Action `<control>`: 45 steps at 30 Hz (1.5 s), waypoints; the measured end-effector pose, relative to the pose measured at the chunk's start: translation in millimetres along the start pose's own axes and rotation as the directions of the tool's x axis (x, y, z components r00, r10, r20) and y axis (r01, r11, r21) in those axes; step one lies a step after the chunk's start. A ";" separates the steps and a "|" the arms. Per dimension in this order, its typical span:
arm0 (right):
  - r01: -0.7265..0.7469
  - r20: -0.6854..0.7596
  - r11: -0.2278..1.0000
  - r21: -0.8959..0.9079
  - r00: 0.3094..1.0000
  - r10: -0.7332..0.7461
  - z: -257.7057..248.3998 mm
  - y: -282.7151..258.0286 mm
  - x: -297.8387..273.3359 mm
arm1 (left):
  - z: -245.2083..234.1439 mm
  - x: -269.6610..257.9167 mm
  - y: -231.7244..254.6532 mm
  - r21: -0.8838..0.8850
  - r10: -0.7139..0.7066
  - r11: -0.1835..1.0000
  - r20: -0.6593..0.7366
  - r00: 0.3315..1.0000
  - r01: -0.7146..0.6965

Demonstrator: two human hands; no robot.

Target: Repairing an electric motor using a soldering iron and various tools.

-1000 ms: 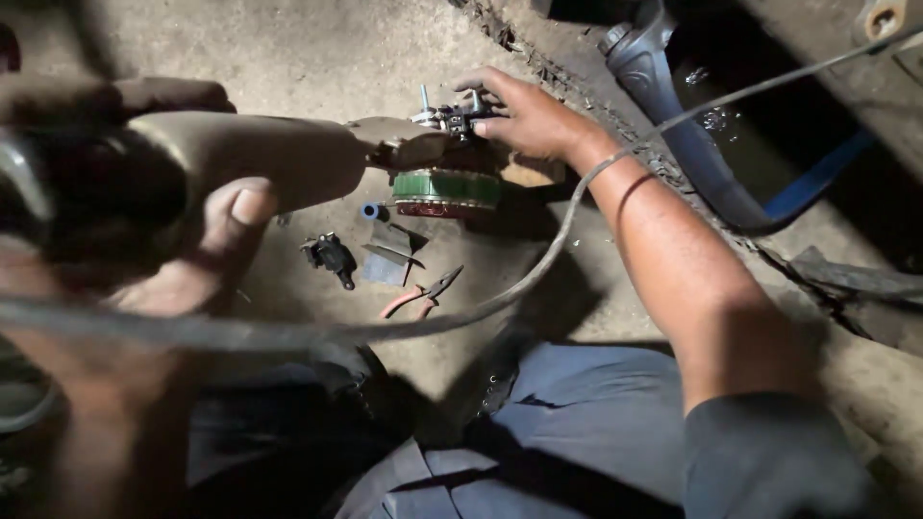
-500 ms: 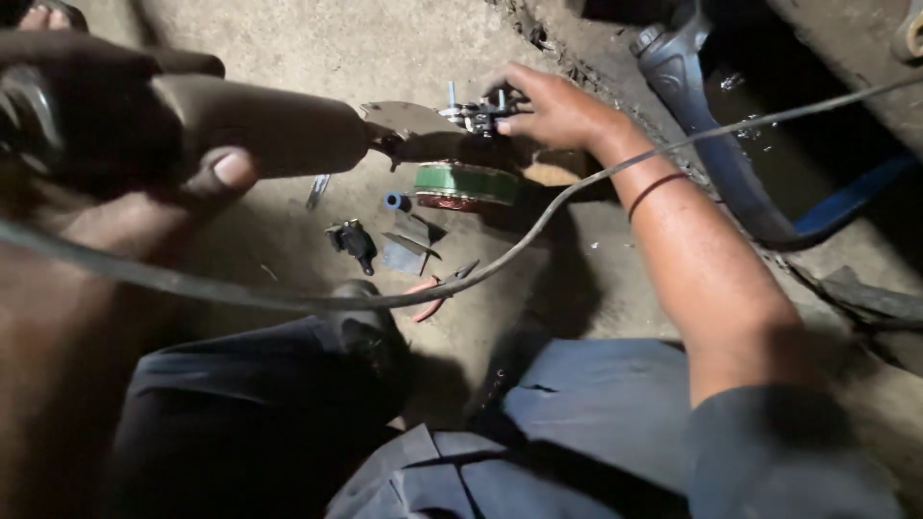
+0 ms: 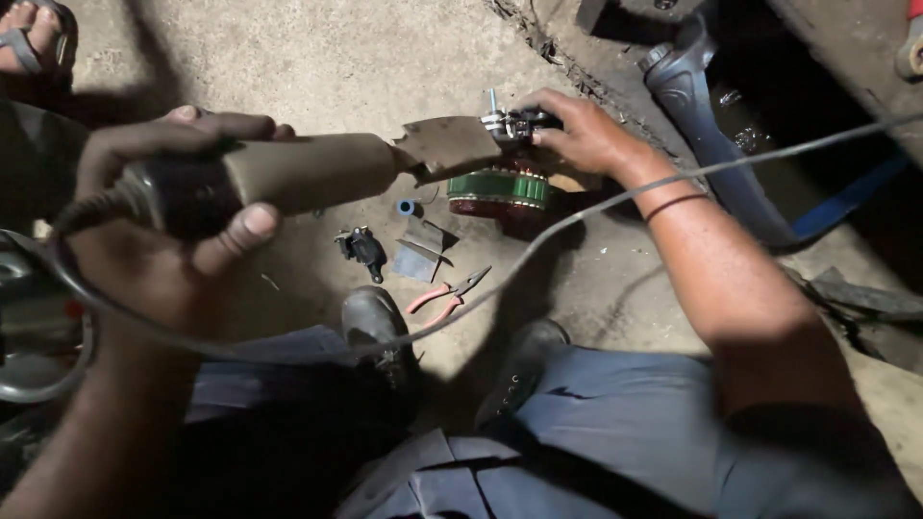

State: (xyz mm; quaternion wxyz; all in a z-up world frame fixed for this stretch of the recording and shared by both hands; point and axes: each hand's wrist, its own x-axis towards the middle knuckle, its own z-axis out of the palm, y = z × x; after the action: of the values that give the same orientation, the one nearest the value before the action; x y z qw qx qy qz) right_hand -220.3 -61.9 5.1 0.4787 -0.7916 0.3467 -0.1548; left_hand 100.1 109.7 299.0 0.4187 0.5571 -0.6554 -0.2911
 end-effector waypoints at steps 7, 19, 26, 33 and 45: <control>-0.007 -0.020 1.000 0.009 1.000 0.007 2.6 -0.4 0.9 | -8.0 -5.2 -10.5 0.115 0.146 0.981 0.086 0.986 -0.155; -0.020 -0.086 0.992 -0.124 0.996 0.009 12.1 -22.8 2.9 | -8.9 -8.1 -9.7 -0.037 0.084 0.996 0.039 0.996 -0.083; 0.011 -0.094 0.959 -0.284 0.995 -0.039 22.8 -23.1 0.9 | -7.2 -1.5 -18.2 -0.146 0.128 0.982 0.048 0.991 -0.120; 0.079 -0.204 0.944 -0.319 0.967 -0.150 20.0 -11.7 1.1 | -7.3 0.9 -16.2 -0.172 0.115 0.979 0.045 0.992 -0.106; -0.077 -0.296 0.991 -0.107 0.954 0.042 28.0 -12.4 -19.1 | -19.2 -4.8 -35.8 -0.121 0.170 0.980 0.076 0.983 -0.160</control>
State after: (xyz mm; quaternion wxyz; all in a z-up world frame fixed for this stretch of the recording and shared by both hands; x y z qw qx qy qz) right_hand -212.8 -26.6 3.7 0.3791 -0.7758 0.4461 -0.2352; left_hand 134.4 108.5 276.7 0.4442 0.4629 -0.6990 -0.3160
